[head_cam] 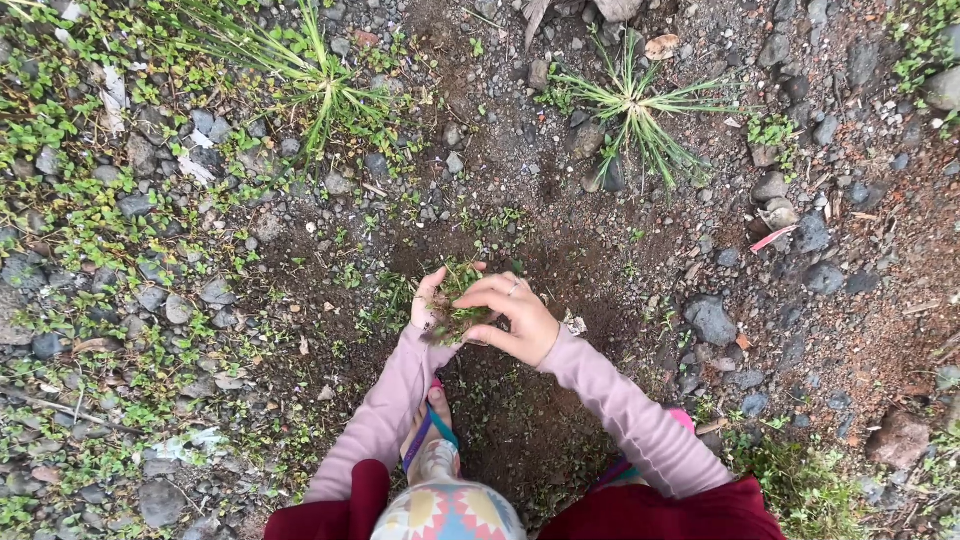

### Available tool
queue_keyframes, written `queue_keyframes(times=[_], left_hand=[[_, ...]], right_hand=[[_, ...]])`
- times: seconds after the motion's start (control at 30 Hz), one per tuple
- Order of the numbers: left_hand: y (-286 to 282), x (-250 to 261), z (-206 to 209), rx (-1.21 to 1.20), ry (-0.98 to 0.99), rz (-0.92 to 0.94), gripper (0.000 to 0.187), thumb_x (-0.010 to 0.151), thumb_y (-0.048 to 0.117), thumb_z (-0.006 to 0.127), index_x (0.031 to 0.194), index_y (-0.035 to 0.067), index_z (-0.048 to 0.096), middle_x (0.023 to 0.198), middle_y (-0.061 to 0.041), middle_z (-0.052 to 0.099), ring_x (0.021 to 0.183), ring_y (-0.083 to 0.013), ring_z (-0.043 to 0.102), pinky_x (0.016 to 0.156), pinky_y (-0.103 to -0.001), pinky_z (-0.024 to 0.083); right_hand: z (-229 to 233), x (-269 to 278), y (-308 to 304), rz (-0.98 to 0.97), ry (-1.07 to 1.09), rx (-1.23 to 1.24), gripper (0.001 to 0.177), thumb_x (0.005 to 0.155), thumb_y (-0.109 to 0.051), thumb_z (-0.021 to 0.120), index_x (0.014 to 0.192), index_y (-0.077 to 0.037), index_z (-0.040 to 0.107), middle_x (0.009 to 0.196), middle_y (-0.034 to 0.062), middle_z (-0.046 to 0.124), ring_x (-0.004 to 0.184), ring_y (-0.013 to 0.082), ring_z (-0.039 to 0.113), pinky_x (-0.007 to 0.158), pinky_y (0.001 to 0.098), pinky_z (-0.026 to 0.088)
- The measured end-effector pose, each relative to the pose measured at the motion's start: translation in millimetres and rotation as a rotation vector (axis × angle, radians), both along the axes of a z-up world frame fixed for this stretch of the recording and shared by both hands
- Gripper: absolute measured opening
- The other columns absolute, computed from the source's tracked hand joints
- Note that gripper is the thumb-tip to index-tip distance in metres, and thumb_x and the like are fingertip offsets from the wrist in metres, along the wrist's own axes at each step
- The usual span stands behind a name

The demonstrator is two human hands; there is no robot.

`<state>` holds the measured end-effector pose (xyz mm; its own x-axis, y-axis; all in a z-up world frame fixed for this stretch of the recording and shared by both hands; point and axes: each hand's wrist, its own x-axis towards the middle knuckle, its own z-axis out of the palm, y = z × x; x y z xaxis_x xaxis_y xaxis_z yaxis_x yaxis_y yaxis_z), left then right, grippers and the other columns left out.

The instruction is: Picking small weeds and grass from rocky soil by hand.

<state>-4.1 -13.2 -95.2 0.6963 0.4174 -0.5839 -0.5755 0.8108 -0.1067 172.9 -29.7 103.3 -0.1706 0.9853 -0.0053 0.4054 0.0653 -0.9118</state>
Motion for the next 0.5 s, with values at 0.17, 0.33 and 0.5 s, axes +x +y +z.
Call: queue_keyframes(times=[0.17,0.33,0.5], left_hand=[[18,12,103,-0.034,-0.063,0.030,0.057,0.094,0.045,0.058,0.132,0.004,0.062,0.124,-0.025,0.068,0.117,-0.0405,0.067,0.111,-0.061,0.044],[14,3,98,-0.009,-0.100,0.059,0.058,0.096,0.045,0.054,0.134,0.001,0.060,0.125,-0.029,0.067,0.120,-0.0427,0.064,0.113,-0.062,0.041],[11,-2,97,0.009,-0.119,0.068,0.060,0.097,0.046,0.052,0.136,0.002,0.058,0.127,-0.028,0.066,0.124,-0.0421,0.062,0.114,-0.061,0.040]], right_hand=[[-99,69,16,-0.172,-0.237,0.009,0.023,0.097,-0.024,0.070,0.119,-0.019,0.071,0.105,0.0045,0.069,0.101,0.0284,0.064,0.093,0.0448,0.049],[-159,93,23,-0.213,-0.776,-0.019,0.042,0.084,-0.035,0.080,0.123,-0.030,0.064,0.114,-0.0060,0.059,0.108,0.0219,0.056,0.095,0.0429,0.043],[-199,96,24,-0.208,-1.019,0.178,0.023,0.090,-0.036,0.073,0.109,-0.027,0.063,0.104,-0.0055,0.060,0.102,0.0176,0.056,0.093,0.0381,0.041]])
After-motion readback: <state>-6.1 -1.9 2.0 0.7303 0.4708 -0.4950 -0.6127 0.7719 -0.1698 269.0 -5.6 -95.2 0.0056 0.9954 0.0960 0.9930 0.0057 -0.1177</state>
